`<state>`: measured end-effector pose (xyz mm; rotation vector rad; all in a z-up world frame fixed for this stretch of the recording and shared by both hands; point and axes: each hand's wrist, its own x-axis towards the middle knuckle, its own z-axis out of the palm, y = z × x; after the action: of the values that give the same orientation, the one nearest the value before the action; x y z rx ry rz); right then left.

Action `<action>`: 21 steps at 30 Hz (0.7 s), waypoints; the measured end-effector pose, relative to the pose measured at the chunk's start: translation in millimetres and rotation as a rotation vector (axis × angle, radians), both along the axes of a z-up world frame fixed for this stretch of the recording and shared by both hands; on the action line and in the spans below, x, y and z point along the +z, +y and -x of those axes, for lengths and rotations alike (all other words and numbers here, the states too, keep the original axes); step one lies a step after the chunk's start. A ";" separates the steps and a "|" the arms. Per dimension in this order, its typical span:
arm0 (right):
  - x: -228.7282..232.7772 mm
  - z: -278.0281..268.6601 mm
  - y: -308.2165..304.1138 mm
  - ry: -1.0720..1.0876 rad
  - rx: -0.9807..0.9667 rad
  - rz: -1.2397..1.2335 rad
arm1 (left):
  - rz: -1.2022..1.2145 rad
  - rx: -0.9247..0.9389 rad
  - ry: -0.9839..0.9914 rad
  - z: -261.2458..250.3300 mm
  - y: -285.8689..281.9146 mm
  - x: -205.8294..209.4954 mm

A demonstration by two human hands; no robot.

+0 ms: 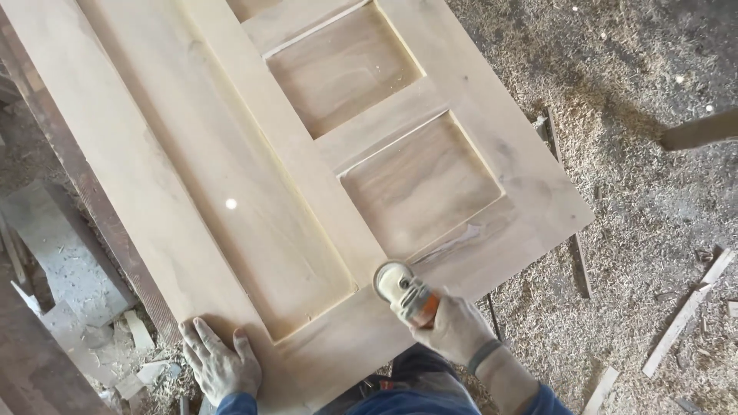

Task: Sanding the panels of a wooden door using a power orbital sander.

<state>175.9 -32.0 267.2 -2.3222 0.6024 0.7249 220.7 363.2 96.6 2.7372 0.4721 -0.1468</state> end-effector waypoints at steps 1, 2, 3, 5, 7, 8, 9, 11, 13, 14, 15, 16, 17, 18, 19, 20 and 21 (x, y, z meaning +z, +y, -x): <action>-1.6 1.3 -2.3 0.005 0.054 0.013 | 0.002 0.002 0.005 -0.2 0.2 -0.9; -3.6 2.3 -5.2 0.011 0.108 0.027 | 0.004 0.004 0.011 -0.7 -0.2 -2.2; -4.4 2.7 -15.2 0.013 0.106 0.025 | 0.002 0.002 0.013 -3.1 -2.8 3.2; -7.8 6.2 -35.3 -0.008 0.051 0.026 | 0.022 0.069 0.087 -5.7 -8.0 13.2; -6.5 2.0 -62.4 0.008 -0.018 0.042 | 0.008 0.029 0.050 -1.9 -0.9 3.8; -5.5 -1.8 -77.2 0.017 -0.083 0.063 | -0.001 -0.007 0.007 -2.4 1.3 -0.8; -5.6 -3.4 -92.9 0.016 -0.089 0.062 | -0.002 -0.013 0.005 -3.8 2.5 -6.1; -6.0 -3.4 -123.6 -0.025 -0.162 0.077 | -0.024 0.020 0.036 -3.0 6.1 -16.2; 11.8 -13.6 -134.1 -0.005 -0.216 0.078 | -0.001 0.050 0.083 -6.4 -0.5 -1.5; 20.7 -19.6 -139.3 0.011 -0.264 0.081 | 0.025 0.086 0.127 -8.8 -3.7 5.8; 15.4 -18.7 -151.9 0.012 -0.268 0.079 | 0.023 0.082 0.127 -7.6 -2.6 2.9; 10.2 -17.4 -164.1 0.053 -0.328 0.094 | 0.006 0.067 0.095 -6.2 -1.1 0.2; 5.2 -16.1 -176.4 0.092 -0.386 0.110 | -0.010 0.053 0.062 -4.4 0.0 -3.0; 3.1 -17.3 -184.8 0.092 -0.389 0.109 | -0.011 0.050 0.061 -5.3 -1.8 -2.4; 1.0 -17.7 -192.9 0.090 -0.441 0.098 | -0.009 0.049 0.065 -6.4 -3.4 -1.9; -1.0 -17.9 -200.6 0.088 -0.493 0.086 | -0.008 0.049 0.068 -7.4 -4.7 -1.3; -2.1 -20.1 -208.0 0.086 -0.496 0.084 | -0.009 0.046 0.066 -8.8 -5.8 -0.1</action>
<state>196.1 -240.0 265.1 -2.0918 1.2111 0.5702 229.5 357.4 96.6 2.7345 0.5550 -0.2239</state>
